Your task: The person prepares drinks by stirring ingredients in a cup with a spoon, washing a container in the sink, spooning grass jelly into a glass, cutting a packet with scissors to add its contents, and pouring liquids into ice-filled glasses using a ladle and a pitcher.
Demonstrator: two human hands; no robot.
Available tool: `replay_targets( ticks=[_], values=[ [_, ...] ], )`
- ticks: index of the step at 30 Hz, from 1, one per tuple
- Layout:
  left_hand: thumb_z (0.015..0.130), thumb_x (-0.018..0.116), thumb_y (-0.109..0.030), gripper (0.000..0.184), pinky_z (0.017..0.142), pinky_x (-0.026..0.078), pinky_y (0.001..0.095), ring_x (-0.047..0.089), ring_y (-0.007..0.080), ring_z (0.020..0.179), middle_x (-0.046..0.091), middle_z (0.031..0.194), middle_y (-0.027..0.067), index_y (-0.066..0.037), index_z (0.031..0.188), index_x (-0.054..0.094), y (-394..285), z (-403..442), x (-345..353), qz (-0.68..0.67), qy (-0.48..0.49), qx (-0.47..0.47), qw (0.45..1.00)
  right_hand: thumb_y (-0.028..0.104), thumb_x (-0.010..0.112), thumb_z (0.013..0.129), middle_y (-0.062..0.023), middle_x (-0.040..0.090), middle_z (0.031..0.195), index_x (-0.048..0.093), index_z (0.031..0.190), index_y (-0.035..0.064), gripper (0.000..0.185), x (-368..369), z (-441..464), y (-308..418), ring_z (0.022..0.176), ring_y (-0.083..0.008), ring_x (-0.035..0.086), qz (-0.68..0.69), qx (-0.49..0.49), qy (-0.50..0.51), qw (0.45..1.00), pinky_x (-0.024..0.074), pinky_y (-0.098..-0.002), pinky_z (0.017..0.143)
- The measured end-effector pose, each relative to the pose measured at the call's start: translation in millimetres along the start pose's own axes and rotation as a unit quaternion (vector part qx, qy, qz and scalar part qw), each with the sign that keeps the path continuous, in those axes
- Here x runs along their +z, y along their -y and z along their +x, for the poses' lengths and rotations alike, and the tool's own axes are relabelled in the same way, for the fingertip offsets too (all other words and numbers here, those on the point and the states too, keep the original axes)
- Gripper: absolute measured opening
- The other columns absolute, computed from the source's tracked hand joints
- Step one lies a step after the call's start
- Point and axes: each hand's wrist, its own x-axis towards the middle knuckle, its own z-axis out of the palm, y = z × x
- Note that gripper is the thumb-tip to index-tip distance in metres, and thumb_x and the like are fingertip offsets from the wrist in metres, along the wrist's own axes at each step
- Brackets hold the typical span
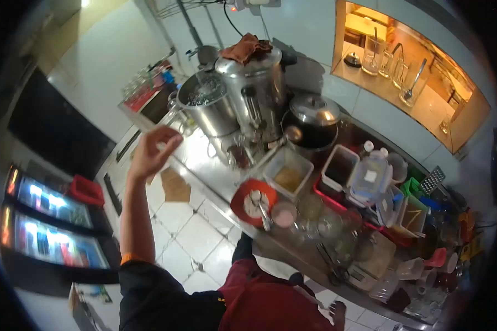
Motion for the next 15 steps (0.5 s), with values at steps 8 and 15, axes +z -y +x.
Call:
replay_targets(
  ticks=[8,15],
  values=[
    [0.085,0.067,-0.036,0.035,0.078,0.049,0.0440,0.064,0.0357,0.086,0.065,0.094,0.0199,-0.001,0.084,0.068,286,378,-25,0.297,-0.233,0.057,0.924,0.040,0.052,0.089,-0.0122,0.063,0.102,0.059,0.109,0.0141,0.033,159,-95,19,0.093,-0.0293,0.060,0.055,0.051,-0.128,0.989,0.0491,-0.0462,0.077],
    [0.087,0.063,-0.016,0.019,0.081,0.044,0.0428,0.055,0.0374,0.092,0.057,0.092,0.0205,0.002,0.081,0.060,344,464,-40,0.197,0.111,0.210,0.951,0.039,0.048,0.090,-0.0155,0.065,0.097,0.065,0.095,0.0112,0.033,226,-186,-44,0.093,-0.0300,0.062,-0.262,-0.003,-0.086,0.961,0.0504,-0.0482,0.076]
  ],
)
